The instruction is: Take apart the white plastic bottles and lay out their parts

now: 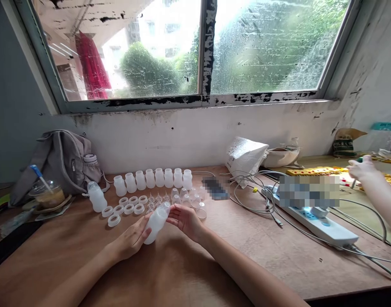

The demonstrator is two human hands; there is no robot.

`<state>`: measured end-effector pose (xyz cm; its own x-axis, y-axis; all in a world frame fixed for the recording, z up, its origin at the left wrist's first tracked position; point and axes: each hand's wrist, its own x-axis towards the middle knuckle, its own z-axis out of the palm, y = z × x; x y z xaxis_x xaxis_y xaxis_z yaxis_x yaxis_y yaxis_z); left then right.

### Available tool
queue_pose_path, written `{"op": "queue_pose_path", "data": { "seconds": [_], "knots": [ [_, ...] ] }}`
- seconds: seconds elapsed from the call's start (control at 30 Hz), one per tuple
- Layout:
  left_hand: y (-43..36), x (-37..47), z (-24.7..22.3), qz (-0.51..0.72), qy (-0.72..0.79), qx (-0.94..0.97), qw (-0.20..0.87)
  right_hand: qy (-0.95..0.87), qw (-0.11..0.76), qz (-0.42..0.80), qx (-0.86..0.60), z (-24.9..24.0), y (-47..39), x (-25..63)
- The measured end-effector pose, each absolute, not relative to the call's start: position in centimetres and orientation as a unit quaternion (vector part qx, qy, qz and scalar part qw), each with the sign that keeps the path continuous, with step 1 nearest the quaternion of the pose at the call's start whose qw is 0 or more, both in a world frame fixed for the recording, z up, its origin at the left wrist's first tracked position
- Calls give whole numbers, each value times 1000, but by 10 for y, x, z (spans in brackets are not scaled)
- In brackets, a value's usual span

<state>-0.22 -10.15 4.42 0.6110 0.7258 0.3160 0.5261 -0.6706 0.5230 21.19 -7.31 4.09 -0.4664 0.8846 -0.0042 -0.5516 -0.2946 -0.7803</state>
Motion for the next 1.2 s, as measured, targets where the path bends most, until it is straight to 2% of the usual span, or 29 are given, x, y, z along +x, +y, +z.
{"op": "queue_pose_path", "data": {
  "seconds": [0.23, 0.43, 0.6, 0.73, 1.0, 1.2],
  "knots": [
    [-97, -3, 37, 253, 392, 844, 264, -426, 449, 757, -209, 47, -79, 211],
    [-92, -1, 27, 264, 413, 815, 309, -504, 410, 716, -254, 39, -83, 201],
    [-92, -1, 31, 349, 428, 797, 243, -490, 399, 720, -286, 25, -78, 200],
    [-97, 2, 60, 434, 393, 776, 234, -493, 403, 712, -295, 23, -78, 201],
    [-84, 7, 115, 352, 372, 841, 173, -483, 417, 708, -302, 20, -78, 201],
    [-45, -40, 161, 374, 476, 793, 63, -471, 423, 708, -313, 16, -76, 201]
  ]
}}
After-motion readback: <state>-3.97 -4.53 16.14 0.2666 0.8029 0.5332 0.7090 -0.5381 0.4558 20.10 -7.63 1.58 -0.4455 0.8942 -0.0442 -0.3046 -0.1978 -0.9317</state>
